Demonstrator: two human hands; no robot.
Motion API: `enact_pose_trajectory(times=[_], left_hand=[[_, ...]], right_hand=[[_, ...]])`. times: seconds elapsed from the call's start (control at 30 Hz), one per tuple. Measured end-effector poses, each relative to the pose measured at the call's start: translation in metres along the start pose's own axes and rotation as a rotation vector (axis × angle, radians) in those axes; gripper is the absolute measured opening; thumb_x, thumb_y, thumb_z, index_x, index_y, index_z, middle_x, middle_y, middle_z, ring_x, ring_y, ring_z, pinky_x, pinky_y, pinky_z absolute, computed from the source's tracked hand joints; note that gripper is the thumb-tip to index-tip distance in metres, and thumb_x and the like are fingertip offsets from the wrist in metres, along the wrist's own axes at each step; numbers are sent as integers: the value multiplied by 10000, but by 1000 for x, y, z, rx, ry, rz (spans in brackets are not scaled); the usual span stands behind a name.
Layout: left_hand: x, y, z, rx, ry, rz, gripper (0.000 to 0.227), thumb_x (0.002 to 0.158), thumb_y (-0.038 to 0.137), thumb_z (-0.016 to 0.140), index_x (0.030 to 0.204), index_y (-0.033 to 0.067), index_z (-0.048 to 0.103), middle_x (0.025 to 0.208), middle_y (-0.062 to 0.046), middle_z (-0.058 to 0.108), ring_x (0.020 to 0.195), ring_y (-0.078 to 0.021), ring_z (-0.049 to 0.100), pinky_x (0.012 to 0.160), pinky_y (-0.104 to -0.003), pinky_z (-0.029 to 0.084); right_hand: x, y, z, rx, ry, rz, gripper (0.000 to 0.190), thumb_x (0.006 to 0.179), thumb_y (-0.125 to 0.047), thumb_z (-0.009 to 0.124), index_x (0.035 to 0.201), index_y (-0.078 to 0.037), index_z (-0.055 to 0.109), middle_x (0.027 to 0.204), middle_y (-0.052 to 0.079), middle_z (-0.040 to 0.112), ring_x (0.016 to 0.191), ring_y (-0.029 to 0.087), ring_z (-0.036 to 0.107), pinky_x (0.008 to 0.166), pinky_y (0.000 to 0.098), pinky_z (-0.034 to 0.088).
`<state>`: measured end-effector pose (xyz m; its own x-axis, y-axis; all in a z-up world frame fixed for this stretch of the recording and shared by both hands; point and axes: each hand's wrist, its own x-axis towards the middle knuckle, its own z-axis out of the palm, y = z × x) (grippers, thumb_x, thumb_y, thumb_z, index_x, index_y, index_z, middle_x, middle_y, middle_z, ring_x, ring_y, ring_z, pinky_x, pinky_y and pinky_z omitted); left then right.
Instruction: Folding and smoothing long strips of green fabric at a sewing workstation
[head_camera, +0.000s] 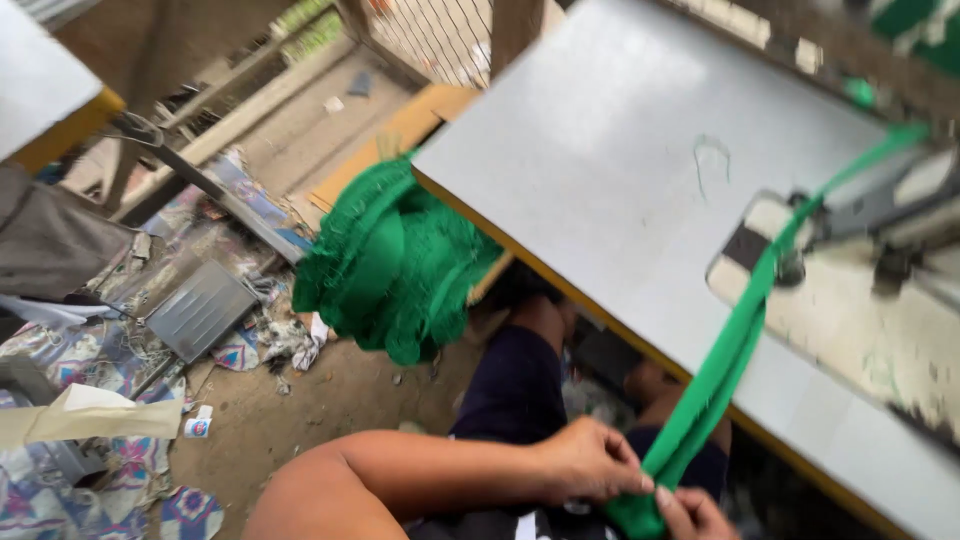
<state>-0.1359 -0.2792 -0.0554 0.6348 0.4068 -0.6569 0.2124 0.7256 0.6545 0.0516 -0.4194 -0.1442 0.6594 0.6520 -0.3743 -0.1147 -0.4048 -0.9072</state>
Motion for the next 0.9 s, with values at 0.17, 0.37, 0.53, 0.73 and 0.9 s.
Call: enact_pose_trajectory(times=[0.17,0.37,0.53,0.73,0.9], left_hand=[[-50,43,18,606,133,327,152,862,286,760,830,143,798,728,30,750,652,-45,617,609,-268,481],[-58,45,21,522,219,199,158,751,266,885,853,157,832,630,0,750,578,-62,648,516,-215,494],[-68,51,24,499,199,287,124,808,210,848,836,93,818,572,-31,706,541,-69,593,489,-221,468],[-66,45,24,550,200,482,110,851,212,830,783,129,803,576,-14,680,527,-83,629,463,-209,468],[-70,50,29,544,181,644,74,848,107,792,792,68,765,599,-74,658,568,-152,649,485,-257,476]], right_hand=[[-77,-117,20,-470,-8,-151,170,895,-260,767,864,-93,757,789,-4,738,744,78,624,691,271,495],[-93,-137,32,-128,50,-129,114,830,-113,840,865,-30,770,654,58,696,628,59,542,549,273,522],[-96,-132,32,-44,18,-284,125,837,-37,833,843,42,736,704,101,692,625,101,584,552,282,535],[-95,-141,32,-172,-3,-516,60,869,-17,796,862,18,749,729,104,705,608,176,662,551,284,551],[-97,-149,37,-210,-4,-654,42,872,33,761,911,38,746,763,124,710,608,224,679,544,298,565]])
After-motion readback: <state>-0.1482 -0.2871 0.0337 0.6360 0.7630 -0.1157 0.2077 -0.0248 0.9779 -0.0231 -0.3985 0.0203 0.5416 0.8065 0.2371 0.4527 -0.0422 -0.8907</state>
